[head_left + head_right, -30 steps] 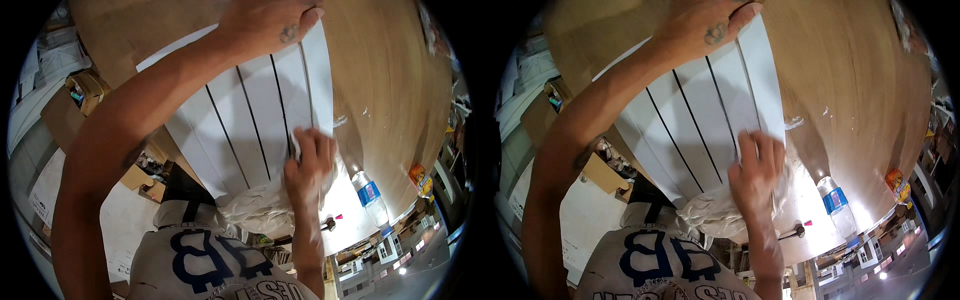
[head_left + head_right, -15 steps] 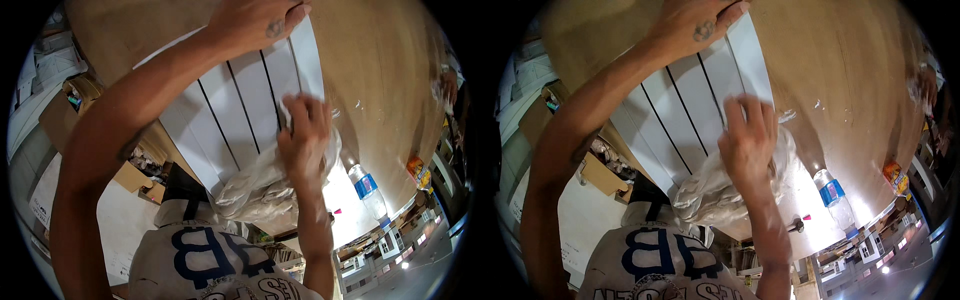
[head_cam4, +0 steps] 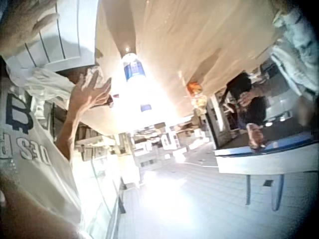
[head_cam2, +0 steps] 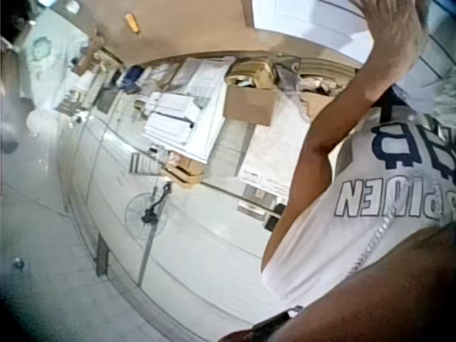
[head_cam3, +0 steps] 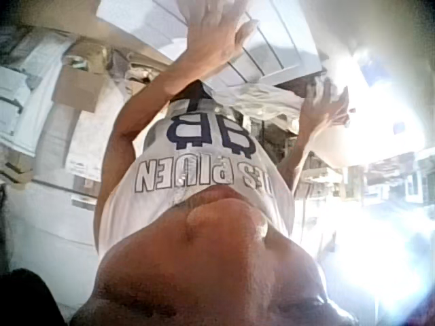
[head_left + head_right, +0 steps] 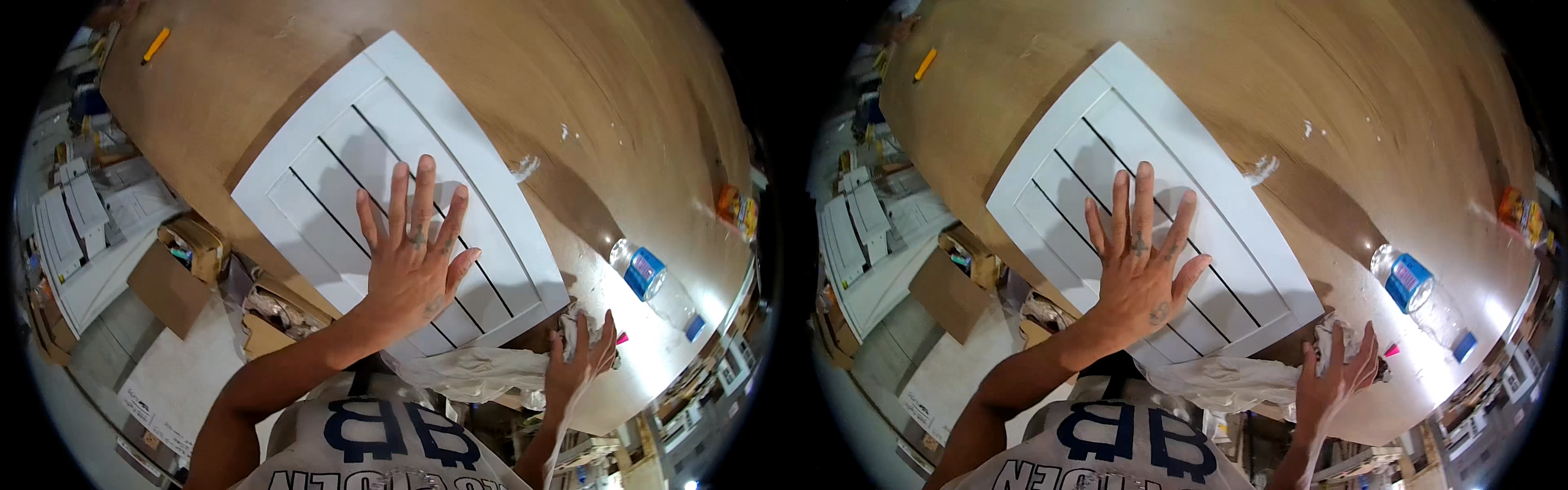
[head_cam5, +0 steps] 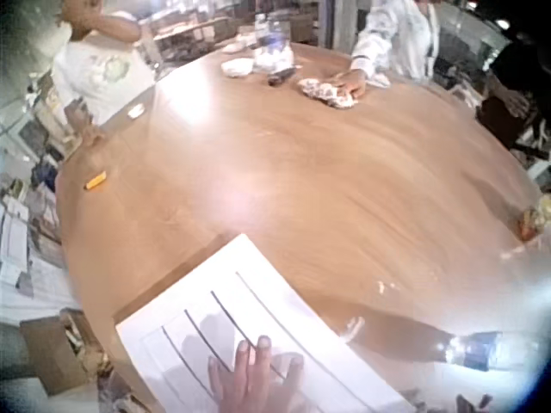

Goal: The person cleans a white slatted furniture panel by hand using a cloth and then uses a small tool to scrape along the recessed lines of the panel.

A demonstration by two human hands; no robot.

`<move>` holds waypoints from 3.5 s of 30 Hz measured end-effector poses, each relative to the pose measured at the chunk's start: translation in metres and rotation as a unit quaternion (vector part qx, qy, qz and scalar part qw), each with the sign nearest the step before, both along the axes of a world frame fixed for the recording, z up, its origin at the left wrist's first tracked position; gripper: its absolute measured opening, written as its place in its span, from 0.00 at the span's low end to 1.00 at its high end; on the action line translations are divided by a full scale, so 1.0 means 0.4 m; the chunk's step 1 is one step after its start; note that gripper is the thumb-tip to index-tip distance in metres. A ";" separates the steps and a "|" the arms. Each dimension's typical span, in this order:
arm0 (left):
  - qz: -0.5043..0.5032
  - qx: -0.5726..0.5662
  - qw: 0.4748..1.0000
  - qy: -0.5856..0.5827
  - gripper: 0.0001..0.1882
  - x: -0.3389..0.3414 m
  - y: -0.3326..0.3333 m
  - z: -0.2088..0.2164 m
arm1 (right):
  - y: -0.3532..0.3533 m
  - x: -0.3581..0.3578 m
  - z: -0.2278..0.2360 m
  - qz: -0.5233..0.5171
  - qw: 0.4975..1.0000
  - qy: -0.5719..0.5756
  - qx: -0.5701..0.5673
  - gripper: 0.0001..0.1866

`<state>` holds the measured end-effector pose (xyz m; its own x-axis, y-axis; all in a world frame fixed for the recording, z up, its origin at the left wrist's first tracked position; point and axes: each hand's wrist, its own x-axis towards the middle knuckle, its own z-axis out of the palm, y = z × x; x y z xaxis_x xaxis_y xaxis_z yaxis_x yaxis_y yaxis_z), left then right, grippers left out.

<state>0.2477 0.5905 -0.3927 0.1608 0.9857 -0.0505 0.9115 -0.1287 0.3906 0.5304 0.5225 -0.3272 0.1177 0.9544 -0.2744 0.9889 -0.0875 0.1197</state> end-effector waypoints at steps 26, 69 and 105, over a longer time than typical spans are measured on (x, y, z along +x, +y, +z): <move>0.005 0.066 0.975 0.212 0.29 0.002 -0.009 -0.002 | -0.366 0.351 -0.115 -0.389 0.825 0.209 0.353 0.12; 0.020 0.038 0.997 0.066 0.31 0.039 0.023 0.022 | 0.075 0.237 -0.314 -0.201 0.890 0.116 0.392 0.25; 0.032 0.071 0.993 -0.084 0.16 0.122 0.071 0.131 | 0.072 0.227 -0.265 -0.239 0.891 0.120 0.366 0.23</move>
<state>0.2967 0.6188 -0.3403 0.0918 0.9894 0.1124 0.8435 -0.1373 0.5192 0.6213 0.5514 -0.4333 0.5809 0.7445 0.3290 0.8069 -0.4734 -0.3534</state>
